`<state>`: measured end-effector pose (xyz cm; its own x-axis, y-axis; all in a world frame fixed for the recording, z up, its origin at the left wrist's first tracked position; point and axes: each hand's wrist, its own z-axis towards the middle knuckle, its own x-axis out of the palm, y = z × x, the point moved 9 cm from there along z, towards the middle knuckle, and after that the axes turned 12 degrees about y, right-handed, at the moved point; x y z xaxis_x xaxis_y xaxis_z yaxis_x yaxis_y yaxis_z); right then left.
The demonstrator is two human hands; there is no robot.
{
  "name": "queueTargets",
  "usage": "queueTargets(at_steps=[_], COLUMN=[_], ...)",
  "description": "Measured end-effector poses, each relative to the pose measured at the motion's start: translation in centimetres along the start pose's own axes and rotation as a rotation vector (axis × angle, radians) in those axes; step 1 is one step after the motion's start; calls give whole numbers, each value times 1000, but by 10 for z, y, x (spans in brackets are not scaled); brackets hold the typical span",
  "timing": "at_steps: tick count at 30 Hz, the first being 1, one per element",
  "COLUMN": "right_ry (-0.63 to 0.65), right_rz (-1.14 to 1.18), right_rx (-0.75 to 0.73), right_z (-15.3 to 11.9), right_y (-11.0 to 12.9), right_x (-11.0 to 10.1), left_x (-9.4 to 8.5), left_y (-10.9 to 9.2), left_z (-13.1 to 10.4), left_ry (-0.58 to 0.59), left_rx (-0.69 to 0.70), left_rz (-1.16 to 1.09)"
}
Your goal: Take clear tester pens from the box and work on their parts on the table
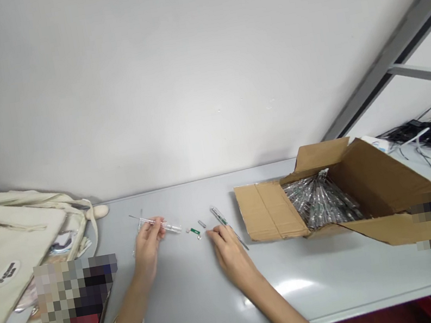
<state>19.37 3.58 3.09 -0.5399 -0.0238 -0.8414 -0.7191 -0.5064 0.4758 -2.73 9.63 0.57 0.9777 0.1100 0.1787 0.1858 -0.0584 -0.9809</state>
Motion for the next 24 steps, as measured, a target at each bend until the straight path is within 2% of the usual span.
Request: queueTargets(at_steps=[10,13,18,24], right_ry=[72,100,74,115], right_rz=[-54,-33,-7,-18], right_rx=[-46,-27,11,66], right_z=[4,5,18,39], right_y=[13,11,3,-6], right_x=[10,11,8,35], left_x=[0,-1,0,-5], left_y=[-1,-2,-1,-1], left_z=[-2,-1,-1,1], left_ry=[-13,-15,-11,-29], left_rx=[-33,-26,-27,-22], left_rz=[-8,-3,11,-12])
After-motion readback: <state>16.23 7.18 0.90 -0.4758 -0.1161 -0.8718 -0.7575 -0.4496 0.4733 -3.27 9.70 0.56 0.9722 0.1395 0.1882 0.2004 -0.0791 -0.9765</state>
